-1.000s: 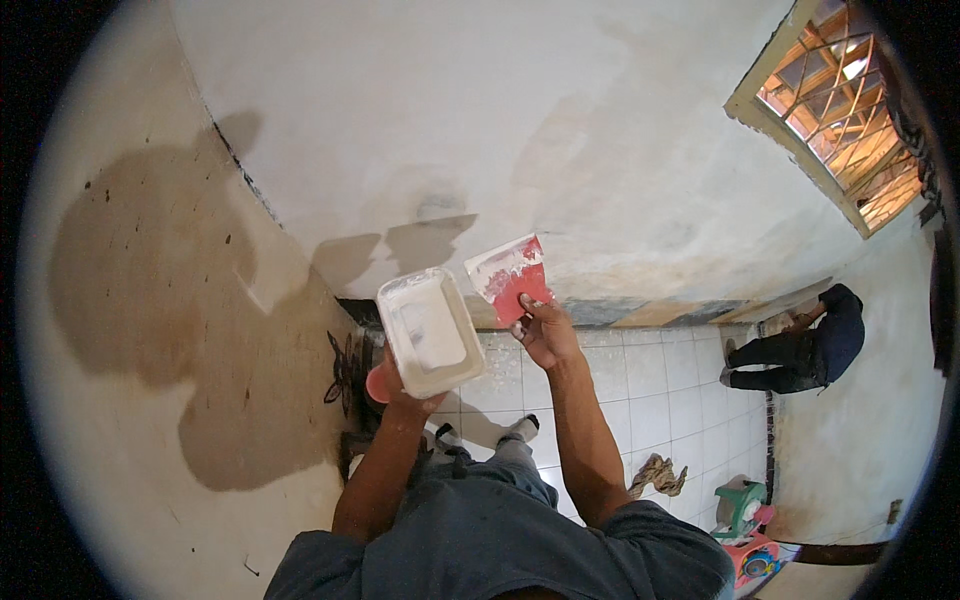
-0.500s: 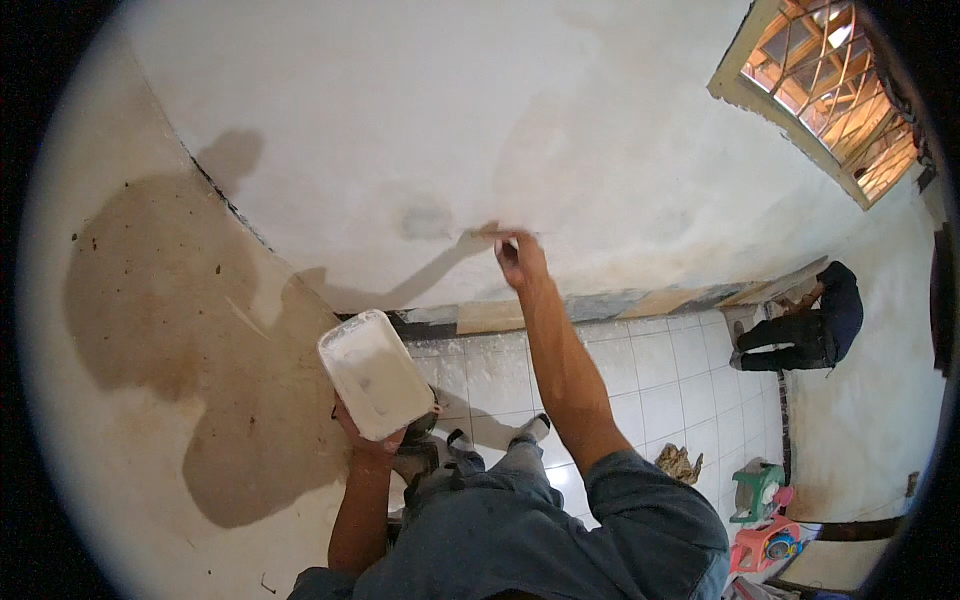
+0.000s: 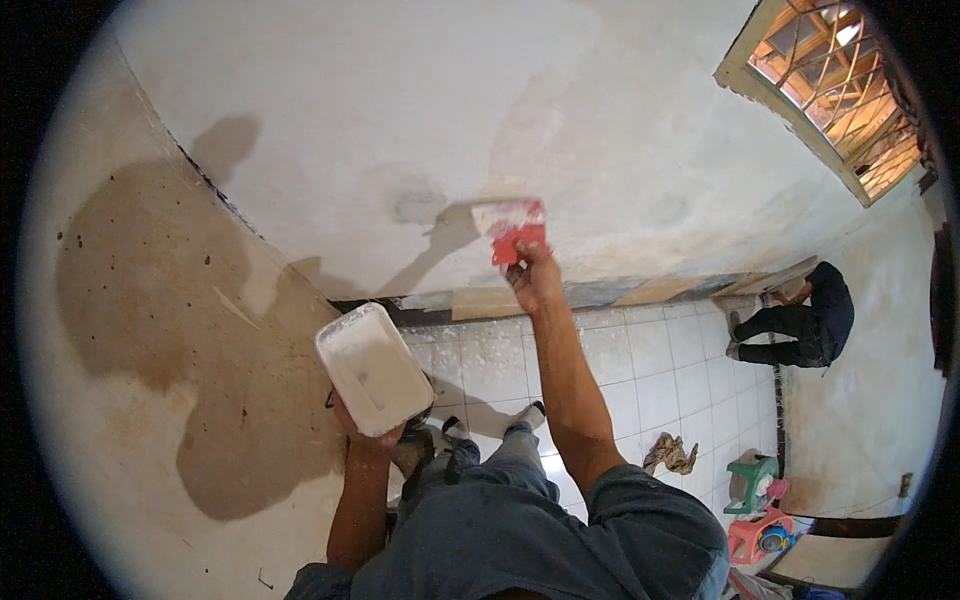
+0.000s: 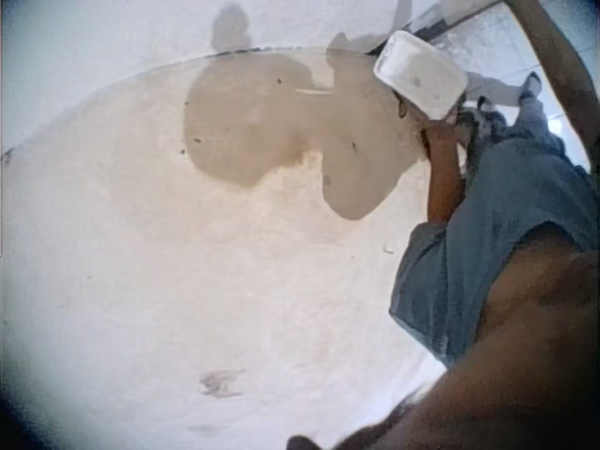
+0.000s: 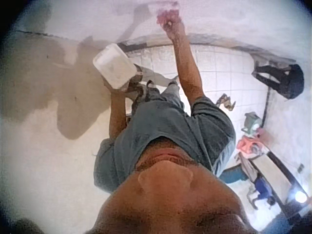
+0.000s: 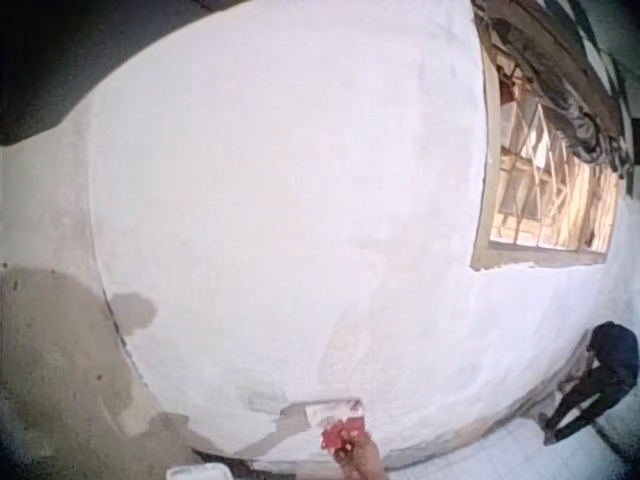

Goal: The person applies white plaster to a wall using a red hand spreader, repeatedly dipping the spreader into a white container and smoothing the material across the surface.

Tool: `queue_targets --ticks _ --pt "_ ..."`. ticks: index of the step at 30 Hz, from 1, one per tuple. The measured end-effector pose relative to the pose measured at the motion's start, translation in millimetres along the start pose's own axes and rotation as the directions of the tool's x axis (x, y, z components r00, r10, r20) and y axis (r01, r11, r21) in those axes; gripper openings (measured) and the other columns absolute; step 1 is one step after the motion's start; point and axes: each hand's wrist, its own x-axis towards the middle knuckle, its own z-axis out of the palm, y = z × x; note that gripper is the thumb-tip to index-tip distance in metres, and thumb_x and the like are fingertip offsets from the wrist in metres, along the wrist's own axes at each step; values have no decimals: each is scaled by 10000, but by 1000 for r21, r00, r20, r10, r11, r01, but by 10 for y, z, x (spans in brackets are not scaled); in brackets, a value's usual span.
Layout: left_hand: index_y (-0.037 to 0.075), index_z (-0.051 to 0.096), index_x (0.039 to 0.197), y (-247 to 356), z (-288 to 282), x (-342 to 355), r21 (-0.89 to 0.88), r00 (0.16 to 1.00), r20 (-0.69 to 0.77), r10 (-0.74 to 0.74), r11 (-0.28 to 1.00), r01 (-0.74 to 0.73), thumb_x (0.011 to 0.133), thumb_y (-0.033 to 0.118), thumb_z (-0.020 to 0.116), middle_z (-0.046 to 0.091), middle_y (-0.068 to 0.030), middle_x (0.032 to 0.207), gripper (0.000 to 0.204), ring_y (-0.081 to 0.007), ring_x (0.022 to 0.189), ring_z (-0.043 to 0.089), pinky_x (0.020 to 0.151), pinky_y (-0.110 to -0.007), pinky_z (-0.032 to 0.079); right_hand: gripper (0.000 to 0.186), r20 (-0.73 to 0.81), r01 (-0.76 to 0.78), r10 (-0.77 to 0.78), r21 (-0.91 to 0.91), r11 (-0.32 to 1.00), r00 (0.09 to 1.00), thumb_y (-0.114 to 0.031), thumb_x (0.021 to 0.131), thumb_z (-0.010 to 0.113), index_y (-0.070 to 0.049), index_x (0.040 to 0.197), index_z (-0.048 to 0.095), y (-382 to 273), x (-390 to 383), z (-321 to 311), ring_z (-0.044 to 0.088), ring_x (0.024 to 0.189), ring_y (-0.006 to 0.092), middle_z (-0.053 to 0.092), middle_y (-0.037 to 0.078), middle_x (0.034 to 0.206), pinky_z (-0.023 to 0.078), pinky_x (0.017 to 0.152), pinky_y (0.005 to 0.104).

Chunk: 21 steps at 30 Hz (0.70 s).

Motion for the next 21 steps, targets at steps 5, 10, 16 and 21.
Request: queue_targets --ticks 5,10,16,21 --pt "190 432 1459 73 -65 -12 -316 962 1 -272 913 259 939 607 484 542 -85 1392 669 -339 1239 571 959 -587 524 239 -74 -229 231 35 973 970 -114 941 546 -87 1176 581 682 294 -349 645 996 212 647 58 1084 539 785 334" --pt "183 426 1456 222 162 -78 -471 865 -338 -370 863 186 952 594 466 555 -115 1365 652 -334 1108 638 836 -558 577 62 4 -139 140 124 983 990 -94 940 515 -91 933 576 343 542 142 599 807 197 614 35 891 563 720 329" --pt "135 355 1475 224 167 -62 -428 921 -191 -339 873 233 965 607 404 567 -241 1275 696 -297 518 653 241 -317 450 86 75 4 -23 250 968 997 -119 924 530 -78 872 585 -657 242 620 642 791 197 634 58 845 577 715 294" --pt "127 372 1474 -44 -143 -103 19 975 -133 -177 983 181 908 652 473 527 -188 1370 779 -372 1153 609 857 -549 577 131 -47 255 -251 100 962 967 -108 891 585 -93 1020 605 -807 -184 460 651 826 190 651 45 962 563 738 310"
